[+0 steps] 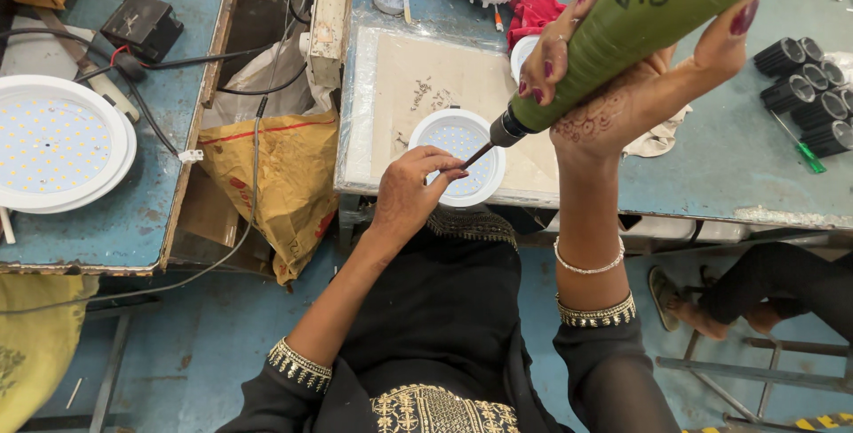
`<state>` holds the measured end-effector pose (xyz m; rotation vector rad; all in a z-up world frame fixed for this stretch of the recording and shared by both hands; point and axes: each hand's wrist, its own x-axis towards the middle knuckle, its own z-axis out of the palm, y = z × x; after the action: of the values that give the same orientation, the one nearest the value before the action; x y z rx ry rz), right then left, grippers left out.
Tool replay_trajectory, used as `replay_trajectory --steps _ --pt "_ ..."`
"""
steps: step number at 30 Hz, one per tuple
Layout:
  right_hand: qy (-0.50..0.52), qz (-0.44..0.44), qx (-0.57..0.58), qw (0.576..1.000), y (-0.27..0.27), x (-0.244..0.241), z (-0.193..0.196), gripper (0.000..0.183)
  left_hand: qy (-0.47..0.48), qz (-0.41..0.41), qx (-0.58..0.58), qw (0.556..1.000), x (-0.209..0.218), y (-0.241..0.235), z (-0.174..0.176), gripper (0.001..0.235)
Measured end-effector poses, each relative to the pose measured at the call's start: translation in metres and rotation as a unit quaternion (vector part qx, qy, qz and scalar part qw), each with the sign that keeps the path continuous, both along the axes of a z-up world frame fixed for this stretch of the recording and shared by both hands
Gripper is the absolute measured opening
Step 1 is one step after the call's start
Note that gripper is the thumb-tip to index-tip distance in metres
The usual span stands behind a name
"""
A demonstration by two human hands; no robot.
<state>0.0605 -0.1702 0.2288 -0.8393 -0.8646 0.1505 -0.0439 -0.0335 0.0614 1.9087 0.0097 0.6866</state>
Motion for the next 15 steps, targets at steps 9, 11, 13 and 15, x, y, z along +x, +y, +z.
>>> replay_trajectory --steps 9,11,13,15 --pt "0.026 -0.003 0.011 1.0 -0.01 0.007 -0.007 0.101 0.001 -0.009 -0.003 1.0 0.002 -0.004 0.002 0.014" --pt "0.038 0.016 0.03 0.999 -0.011 0.013 -0.011 0.107 -0.021 0.013 0.057 0.998 0.001 -0.005 0.004 0.014" --pt "-0.015 0.015 0.004 1.0 -0.013 0.02 -0.016 0.108 -0.039 0.024 0.104 0.994 0.0 -0.006 0.007 0.013" --pt "-0.063 0.004 -0.013 0.998 -0.016 0.027 -0.021 0.109 -0.052 0.026 0.137 0.989 -0.001 -0.007 0.009 0.013"
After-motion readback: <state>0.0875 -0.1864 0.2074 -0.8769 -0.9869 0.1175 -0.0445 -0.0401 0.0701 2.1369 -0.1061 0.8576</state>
